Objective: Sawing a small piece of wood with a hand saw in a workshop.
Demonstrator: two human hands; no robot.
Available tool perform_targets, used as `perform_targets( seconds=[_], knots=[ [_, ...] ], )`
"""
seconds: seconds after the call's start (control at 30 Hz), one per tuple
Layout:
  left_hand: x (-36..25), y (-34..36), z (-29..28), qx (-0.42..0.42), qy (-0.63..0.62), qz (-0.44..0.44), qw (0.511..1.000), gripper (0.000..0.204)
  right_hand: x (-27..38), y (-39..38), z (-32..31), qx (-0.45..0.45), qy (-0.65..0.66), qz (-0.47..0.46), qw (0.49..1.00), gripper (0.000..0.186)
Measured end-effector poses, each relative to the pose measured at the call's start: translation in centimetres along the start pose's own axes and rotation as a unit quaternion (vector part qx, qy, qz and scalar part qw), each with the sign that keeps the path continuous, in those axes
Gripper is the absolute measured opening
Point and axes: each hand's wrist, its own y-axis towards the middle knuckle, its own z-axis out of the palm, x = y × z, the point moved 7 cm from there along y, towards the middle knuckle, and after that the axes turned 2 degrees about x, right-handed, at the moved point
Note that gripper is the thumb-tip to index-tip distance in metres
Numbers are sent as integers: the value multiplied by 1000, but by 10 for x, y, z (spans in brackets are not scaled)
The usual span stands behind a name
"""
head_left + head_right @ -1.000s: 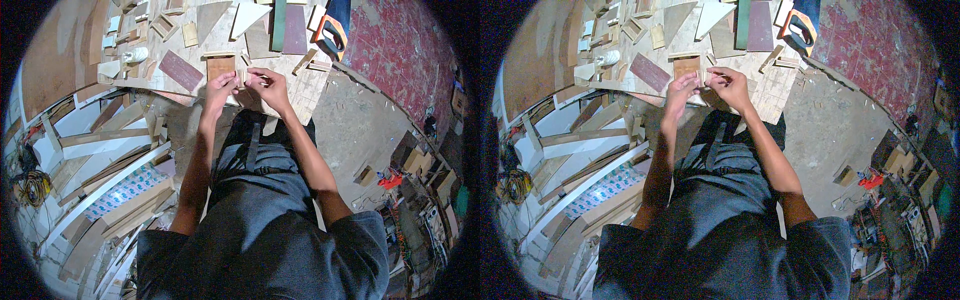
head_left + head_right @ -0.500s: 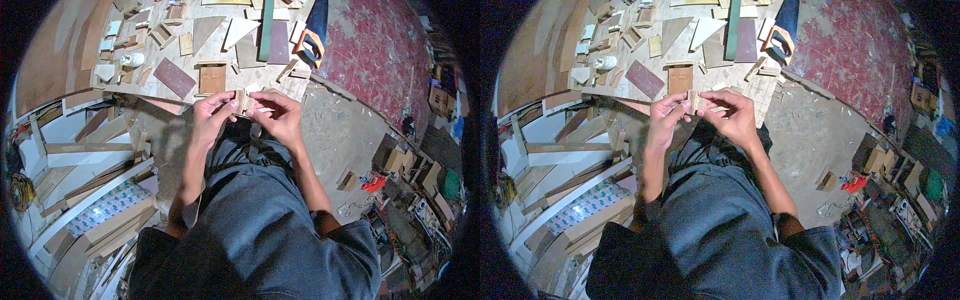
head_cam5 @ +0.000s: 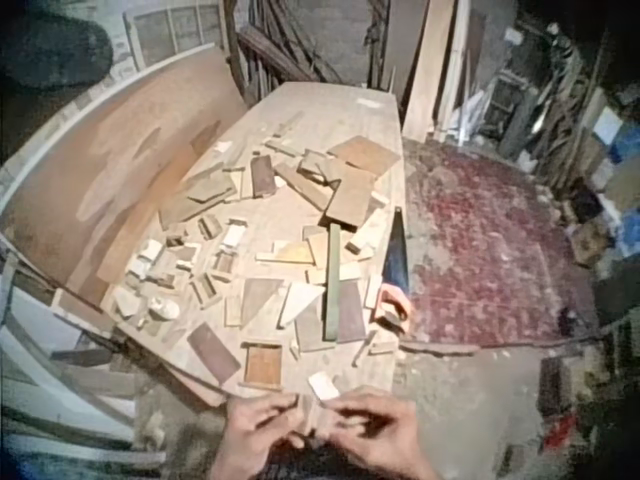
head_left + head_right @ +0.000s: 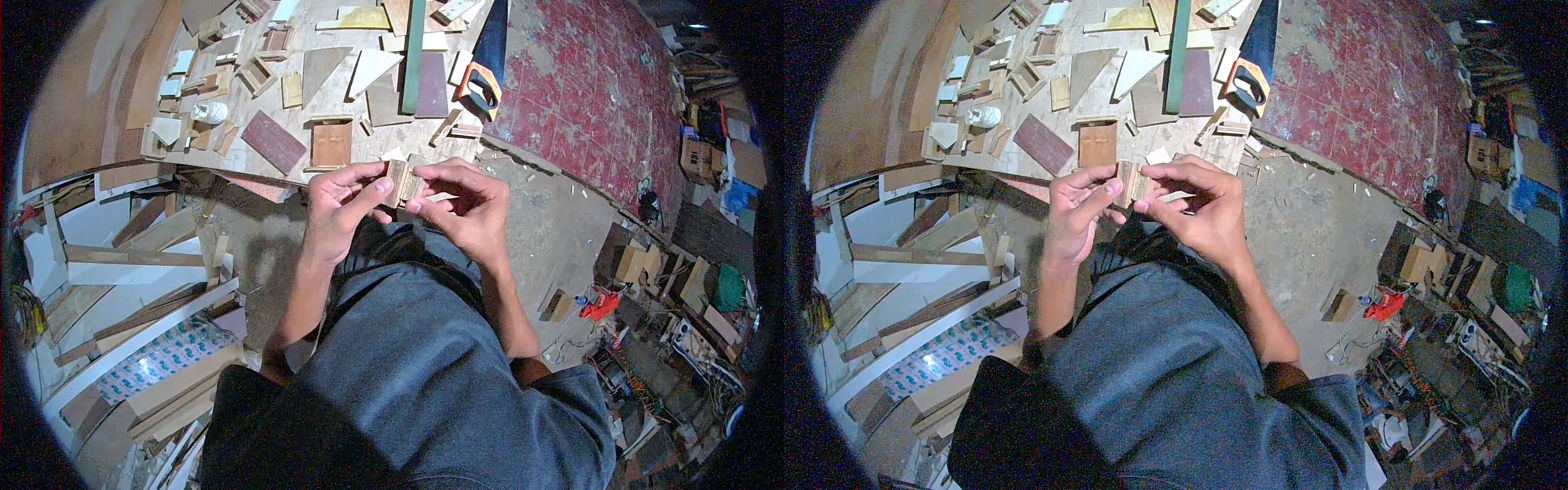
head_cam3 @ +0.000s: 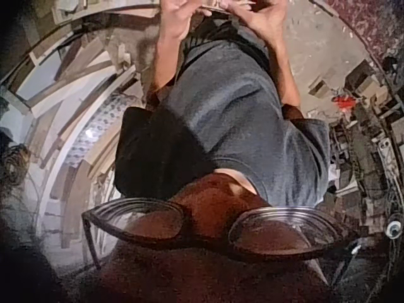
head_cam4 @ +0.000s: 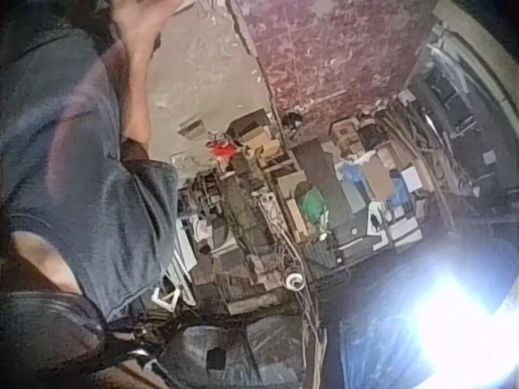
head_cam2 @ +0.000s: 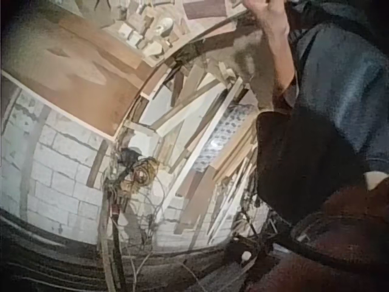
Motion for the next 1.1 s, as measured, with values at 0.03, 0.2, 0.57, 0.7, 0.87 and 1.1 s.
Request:
perform_targets(
  seconds=[0.03,0.2,0.57,0.7,0.87,1.1],
  knots=[
    [1,0,3,2,0,2,1000,25,0,-2,-3,1,2,3,1000,38],
    [8,-2,21,20,1,-15,1000,24,-2,-7,-20,23,3,-6,1000,39],
    [12,-4,74,43,-18,-60,997,21,32,-15,-65,53,-87,-92,991,40],
    [9,-4,93,23,-22,-68,997,22,39,-17,-84,53,-99,-104,988,42],
    [12,0,110,9,-25,-69,997,20,38,-13,-102,62,-87,-113,988,42],
    [28,17,135,-7,-87,-102,991,17,26,2,-134,80,-19,-102,991,43]
  ],
)
